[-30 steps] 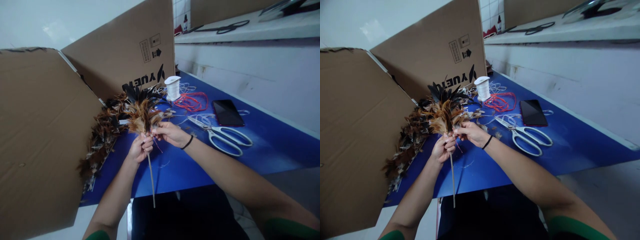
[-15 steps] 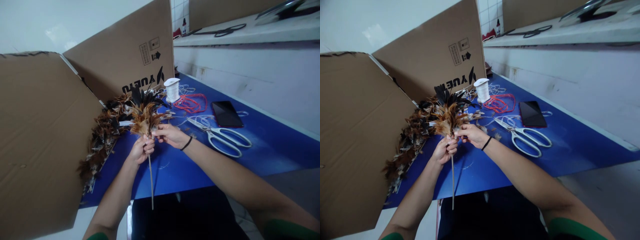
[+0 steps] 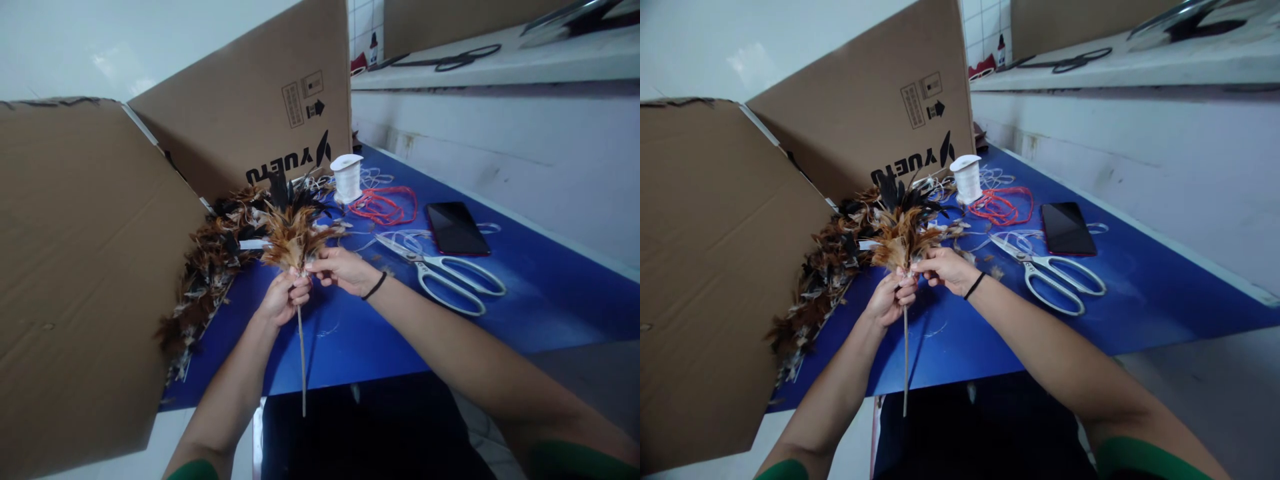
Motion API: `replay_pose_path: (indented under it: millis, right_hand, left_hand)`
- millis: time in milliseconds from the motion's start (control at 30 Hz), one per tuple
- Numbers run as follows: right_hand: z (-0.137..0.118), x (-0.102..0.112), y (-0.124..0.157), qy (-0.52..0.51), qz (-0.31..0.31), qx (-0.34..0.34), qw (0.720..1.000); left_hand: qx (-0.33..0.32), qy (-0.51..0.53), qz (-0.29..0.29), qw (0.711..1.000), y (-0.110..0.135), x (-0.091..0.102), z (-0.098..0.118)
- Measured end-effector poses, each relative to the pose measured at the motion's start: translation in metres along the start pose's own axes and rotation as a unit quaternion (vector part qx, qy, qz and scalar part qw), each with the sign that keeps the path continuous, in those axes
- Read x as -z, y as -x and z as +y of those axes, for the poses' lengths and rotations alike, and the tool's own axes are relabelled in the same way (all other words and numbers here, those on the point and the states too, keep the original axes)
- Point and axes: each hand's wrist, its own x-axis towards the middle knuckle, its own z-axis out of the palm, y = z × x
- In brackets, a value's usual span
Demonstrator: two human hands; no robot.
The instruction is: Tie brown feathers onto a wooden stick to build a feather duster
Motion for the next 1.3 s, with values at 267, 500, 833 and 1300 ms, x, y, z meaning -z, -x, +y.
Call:
replay_pose_path:
  millis: [267, 500, 833, 1300]
  right_hand:
    - [0.004, 0.0, -0.002, 0.0, 0.013, 0.023, 1.0]
    - [0.006, 0.0, -0.004, 0.009, 0.017, 0.043, 0.999]
    - [0.009, 0.003, -0.006, 0.028, 0.037, 0.03, 0.998]
    - [0.005, 0.011, -0.009, 0.127, 0.063, 0.067, 0.988]
  left_hand:
    - [-0.005, -0.032, 0.003, 0.999, -0.003, 0.001, -0.002]
    - [0.002, -0.059, -0.011, 0.998, -0.003, 0.001, -0.004]
    - [0.014, -0.139, -0.015, 0.99, 0.0, 0.004, -0.002]
    - [0.039, -0.245, -0.012, 0.969, 0.006, -0.004, 0.002]
